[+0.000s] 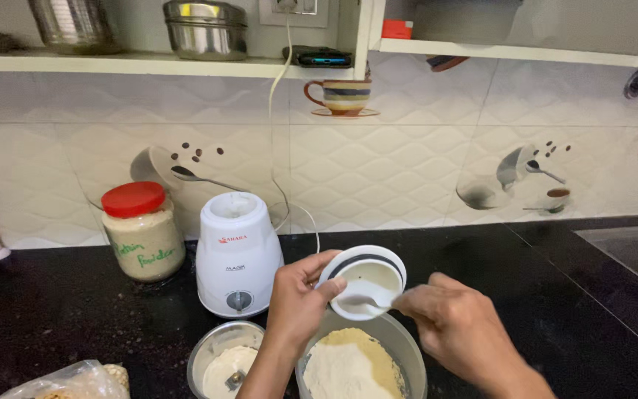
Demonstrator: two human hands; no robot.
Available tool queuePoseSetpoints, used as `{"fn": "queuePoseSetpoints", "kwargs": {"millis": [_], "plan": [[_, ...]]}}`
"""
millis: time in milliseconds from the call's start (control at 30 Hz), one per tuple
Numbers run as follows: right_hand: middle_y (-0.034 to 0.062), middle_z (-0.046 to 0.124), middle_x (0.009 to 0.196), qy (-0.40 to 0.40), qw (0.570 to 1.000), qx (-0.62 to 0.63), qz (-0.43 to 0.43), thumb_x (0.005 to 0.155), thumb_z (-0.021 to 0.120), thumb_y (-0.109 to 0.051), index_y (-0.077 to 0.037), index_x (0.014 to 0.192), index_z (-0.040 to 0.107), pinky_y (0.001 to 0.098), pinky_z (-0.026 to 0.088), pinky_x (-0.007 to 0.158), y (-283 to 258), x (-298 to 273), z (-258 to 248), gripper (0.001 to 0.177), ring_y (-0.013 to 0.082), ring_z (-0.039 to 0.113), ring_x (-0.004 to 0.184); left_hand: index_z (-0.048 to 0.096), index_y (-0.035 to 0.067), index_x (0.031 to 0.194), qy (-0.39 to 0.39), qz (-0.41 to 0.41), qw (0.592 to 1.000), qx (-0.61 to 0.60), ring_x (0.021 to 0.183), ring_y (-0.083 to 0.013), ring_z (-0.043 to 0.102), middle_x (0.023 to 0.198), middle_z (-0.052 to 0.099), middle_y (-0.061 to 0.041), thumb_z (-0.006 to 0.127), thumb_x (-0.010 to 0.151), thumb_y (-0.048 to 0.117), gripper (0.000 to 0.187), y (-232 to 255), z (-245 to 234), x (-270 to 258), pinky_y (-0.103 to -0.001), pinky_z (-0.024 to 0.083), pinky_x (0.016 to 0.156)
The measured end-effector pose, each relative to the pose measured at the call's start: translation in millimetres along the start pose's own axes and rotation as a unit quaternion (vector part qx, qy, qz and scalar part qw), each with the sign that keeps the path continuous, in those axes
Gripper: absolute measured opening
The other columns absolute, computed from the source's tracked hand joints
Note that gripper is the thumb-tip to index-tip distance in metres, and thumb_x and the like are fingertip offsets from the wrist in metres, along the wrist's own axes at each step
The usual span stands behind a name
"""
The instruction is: The person spoons blended powder out of a small blender grinding jar into a large bowl, adds soybeans from a plastic bag into the jar, attaches the jar to the blender base and runs it, then spoons the freshly ground powder into the bowl and scrapes the jar.
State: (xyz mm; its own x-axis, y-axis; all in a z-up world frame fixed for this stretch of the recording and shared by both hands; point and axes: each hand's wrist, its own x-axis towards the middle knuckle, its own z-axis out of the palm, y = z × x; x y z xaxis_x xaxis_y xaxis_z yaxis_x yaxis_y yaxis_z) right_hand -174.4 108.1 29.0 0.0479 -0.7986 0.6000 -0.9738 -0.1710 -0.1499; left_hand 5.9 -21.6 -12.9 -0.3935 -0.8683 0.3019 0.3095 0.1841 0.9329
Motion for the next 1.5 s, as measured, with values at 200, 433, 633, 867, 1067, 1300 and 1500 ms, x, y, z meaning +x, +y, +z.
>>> {"fn": "queuePoseSetpoints", "kwargs": {"millis": [200,433,633,867,1067,1300,1500], "plan": [[0.0036,0.079,0.090,0.155,0.979,-0.096,-0.089,0.063,0.070,0.006,-0.010,0.094,0.079,0.0347,0.057,0.060,1.0,-3.4,-5.4,0.036,0.0207,0.067,0.068,0.075,-0.002,0.117,0.018,-0.011,0.999,0.029,0.087,-0.0119,0.076,0.102,0.082,-0.009,0.071,0.079,-0.005,0.038,8.7,3.9,0.6,-0.027,0.059,0.076],[0.0027,0.075,0.078,0.091,0.989,-0.117,-0.020,0.061,0.072,-0.003,-0.014,0.093,0.080,0.0379,0.058,0.058,-22.1,-4.1,-3.0,0.035,0.0218,0.072,0.070,0.078,0.014,0.113,0.104,0.068,0.934,0.335,0.090,-0.0311,0.076,0.099,0.079,-0.017,0.078,0.074,0.012,0.039,35.0,17.9,-7.8,-0.039,0.058,0.081],[0.0051,0.073,0.080,0.000,0.990,-0.139,0.030,0.062,0.072,-0.006,-0.016,0.089,0.079,0.0416,0.058,0.061,-37.2,8.9,-2.1,0.030,0.0258,0.071,0.073,0.078,0.018,0.116,0.068,0.110,0.914,0.385,0.089,-0.0371,0.073,0.096,0.077,-0.016,0.075,0.075,0.013,0.041,40.9,25.5,-12.6,-0.044,0.057,0.080],[0.0060,0.075,0.074,0.050,0.995,-0.039,0.082,0.067,0.072,-0.003,-0.018,0.089,0.082,0.0398,0.058,0.061,-22.9,-8.6,-1.2,0.029,0.0258,0.072,0.070,0.078,0.016,0.112,0.064,0.215,0.901,0.371,0.086,-0.0346,0.075,0.100,0.078,-0.013,0.073,0.077,0.010,0.037,32.9,14.3,-16.2,-0.044,0.058,0.077],[0.0068,0.076,0.077,0.028,0.993,0.014,0.112,0.073,0.072,-0.006,-0.015,0.089,0.082,0.0388,0.059,0.062,-16.1,-15.6,1.4,0.021,0.0262,0.074,0.069,0.078,0.017,0.114,0.056,0.209,0.894,0.392,0.082,-0.0344,0.074,0.099,0.078,-0.012,0.072,0.077,0.008,0.039,33.3,17.7,-22.2,-0.045,0.058,0.074],[0.0088,0.077,0.080,-0.024,0.992,-0.031,0.118,0.068,0.070,-0.002,-0.017,0.097,0.082,0.0419,0.060,0.068,-20.9,-26.2,-2.9,0.034,0.0292,0.075,0.073,0.077,0.017,0.113,0.070,0.254,0.884,0.385,0.085,-0.0350,0.075,0.103,0.078,-0.013,0.073,0.077,0.008,0.037,30.9,24.9,-34.9,-0.044,0.058,0.073],[0.0077,0.076,0.091,-0.144,0.964,-0.102,0.200,0.072,0.074,-0.009,-0.021,0.099,0.081,0.0432,0.059,0.073,-20.4,-32.4,-6.8,0.030,0.0296,0.074,0.081,0.074,0.013,0.116,0.152,0.266,0.867,0.392,0.085,-0.0357,0.075,0.101,0.077,-0.016,0.073,0.081,0.009,0.035,25.4,26.4,-45.8,-0.045,0.059,0.074]]}}
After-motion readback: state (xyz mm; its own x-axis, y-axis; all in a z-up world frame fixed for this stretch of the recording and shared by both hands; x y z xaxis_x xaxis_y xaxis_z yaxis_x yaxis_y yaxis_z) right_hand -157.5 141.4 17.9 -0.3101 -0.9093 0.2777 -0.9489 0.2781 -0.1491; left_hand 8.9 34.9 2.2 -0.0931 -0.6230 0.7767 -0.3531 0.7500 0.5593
